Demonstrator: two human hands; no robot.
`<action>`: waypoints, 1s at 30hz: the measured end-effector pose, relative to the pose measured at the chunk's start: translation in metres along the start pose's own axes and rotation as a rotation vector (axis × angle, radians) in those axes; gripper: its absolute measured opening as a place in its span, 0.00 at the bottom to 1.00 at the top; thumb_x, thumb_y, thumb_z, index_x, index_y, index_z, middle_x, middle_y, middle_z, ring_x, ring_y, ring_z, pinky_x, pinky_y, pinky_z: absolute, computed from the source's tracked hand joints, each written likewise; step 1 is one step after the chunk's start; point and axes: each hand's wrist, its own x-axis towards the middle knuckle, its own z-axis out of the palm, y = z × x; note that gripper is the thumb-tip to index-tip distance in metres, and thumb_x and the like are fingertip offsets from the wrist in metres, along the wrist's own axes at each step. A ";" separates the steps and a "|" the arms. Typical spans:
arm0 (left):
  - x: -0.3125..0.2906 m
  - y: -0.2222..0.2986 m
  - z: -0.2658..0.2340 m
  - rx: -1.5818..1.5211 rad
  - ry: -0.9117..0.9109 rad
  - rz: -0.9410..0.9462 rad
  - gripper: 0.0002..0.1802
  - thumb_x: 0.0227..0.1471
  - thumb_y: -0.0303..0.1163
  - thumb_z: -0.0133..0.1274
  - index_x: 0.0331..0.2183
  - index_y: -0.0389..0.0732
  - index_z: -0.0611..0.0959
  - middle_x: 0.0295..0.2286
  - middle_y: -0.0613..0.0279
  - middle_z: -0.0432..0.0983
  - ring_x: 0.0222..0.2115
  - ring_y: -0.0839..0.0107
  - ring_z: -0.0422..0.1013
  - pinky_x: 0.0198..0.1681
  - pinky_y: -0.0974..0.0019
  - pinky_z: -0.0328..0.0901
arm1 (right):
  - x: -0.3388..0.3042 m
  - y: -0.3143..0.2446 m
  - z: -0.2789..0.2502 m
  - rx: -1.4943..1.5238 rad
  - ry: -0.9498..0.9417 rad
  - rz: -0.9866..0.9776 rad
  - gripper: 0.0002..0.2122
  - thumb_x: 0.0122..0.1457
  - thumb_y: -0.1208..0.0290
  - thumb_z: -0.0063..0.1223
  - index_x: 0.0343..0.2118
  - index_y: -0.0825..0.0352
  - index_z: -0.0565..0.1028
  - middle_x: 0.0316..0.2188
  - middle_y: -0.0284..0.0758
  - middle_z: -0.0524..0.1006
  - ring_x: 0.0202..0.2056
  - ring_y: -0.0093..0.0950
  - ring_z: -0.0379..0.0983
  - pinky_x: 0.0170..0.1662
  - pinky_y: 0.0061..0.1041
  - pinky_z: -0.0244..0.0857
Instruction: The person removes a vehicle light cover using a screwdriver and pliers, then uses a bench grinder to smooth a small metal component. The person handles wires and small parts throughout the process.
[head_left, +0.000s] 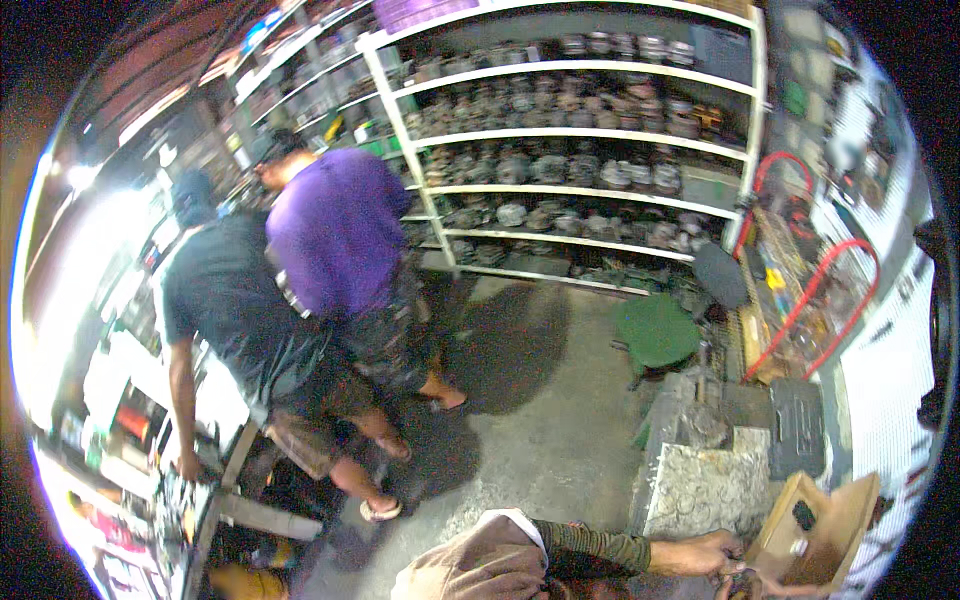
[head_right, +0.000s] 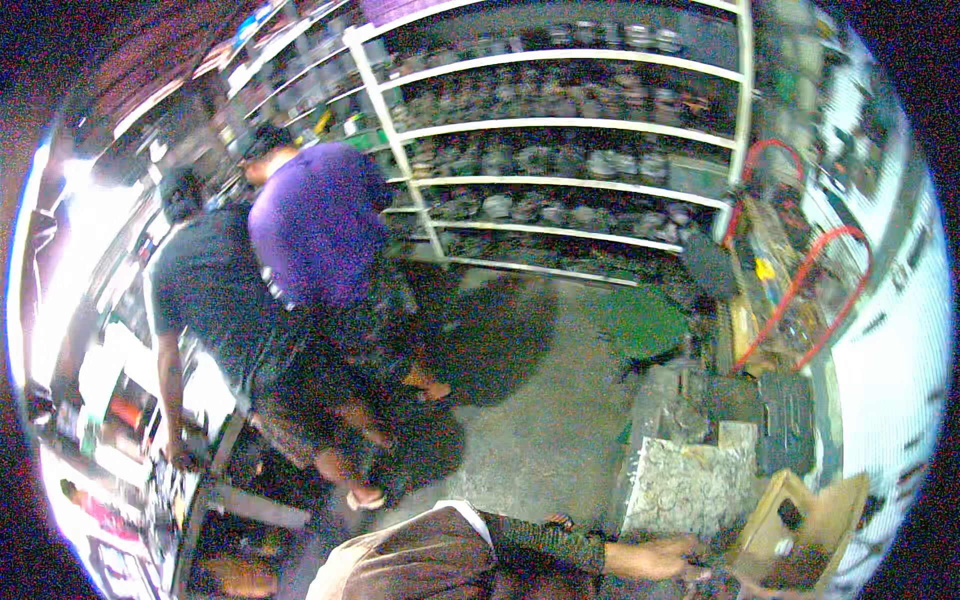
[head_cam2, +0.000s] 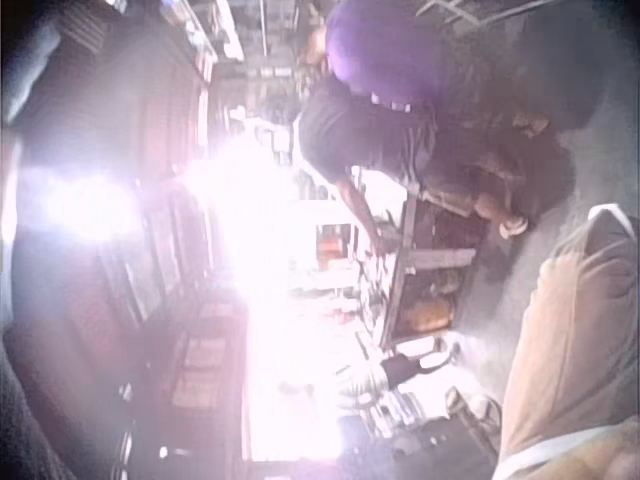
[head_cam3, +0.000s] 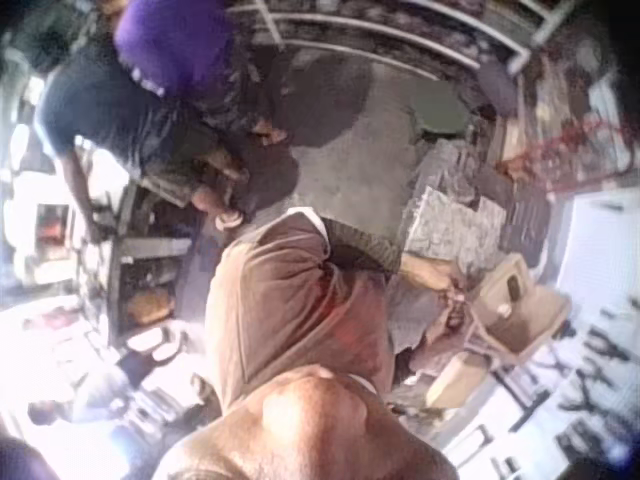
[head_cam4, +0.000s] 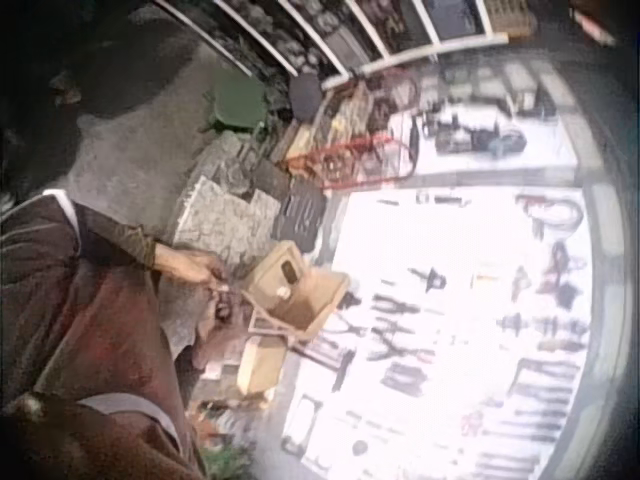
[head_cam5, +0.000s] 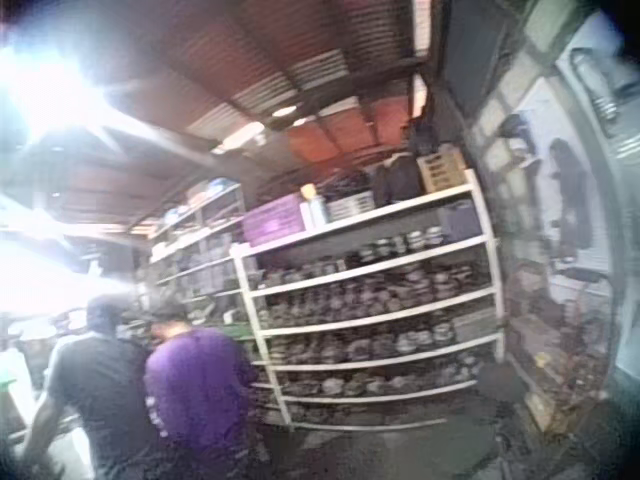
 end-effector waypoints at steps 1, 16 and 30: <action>-0.001 -0.003 -0.007 -0.075 -0.023 0.053 0.20 0.62 0.44 0.54 0.34 0.33 0.80 0.26 0.63 0.75 0.30 0.73 0.70 0.33 0.65 0.66 | 0.014 0.001 -0.005 -0.114 -0.116 0.101 0.25 0.60 0.61 0.60 0.58 0.67 0.71 0.55 0.44 0.73 0.53 0.30 0.71 0.52 0.32 0.65; -0.062 -0.001 -0.036 -0.033 0.555 0.189 0.17 0.57 0.40 0.58 0.36 0.33 0.83 0.29 0.56 0.80 0.32 0.67 0.73 0.38 0.60 0.68 | 0.038 -0.040 0.046 -0.014 -0.231 -0.222 0.10 0.59 0.74 0.62 0.40 0.74 0.79 0.30 0.40 0.81 0.32 0.28 0.78 0.36 0.25 0.73; -0.039 -0.006 -0.025 0.028 0.545 0.036 0.15 0.51 0.37 0.64 0.35 0.34 0.85 0.33 0.53 0.83 0.36 0.60 0.78 0.44 0.59 0.70 | 0.040 -0.011 0.041 -0.010 -0.010 -0.436 0.11 0.58 0.67 0.61 0.33 0.73 0.79 0.26 0.44 0.79 0.25 0.38 0.76 0.30 0.36 0.70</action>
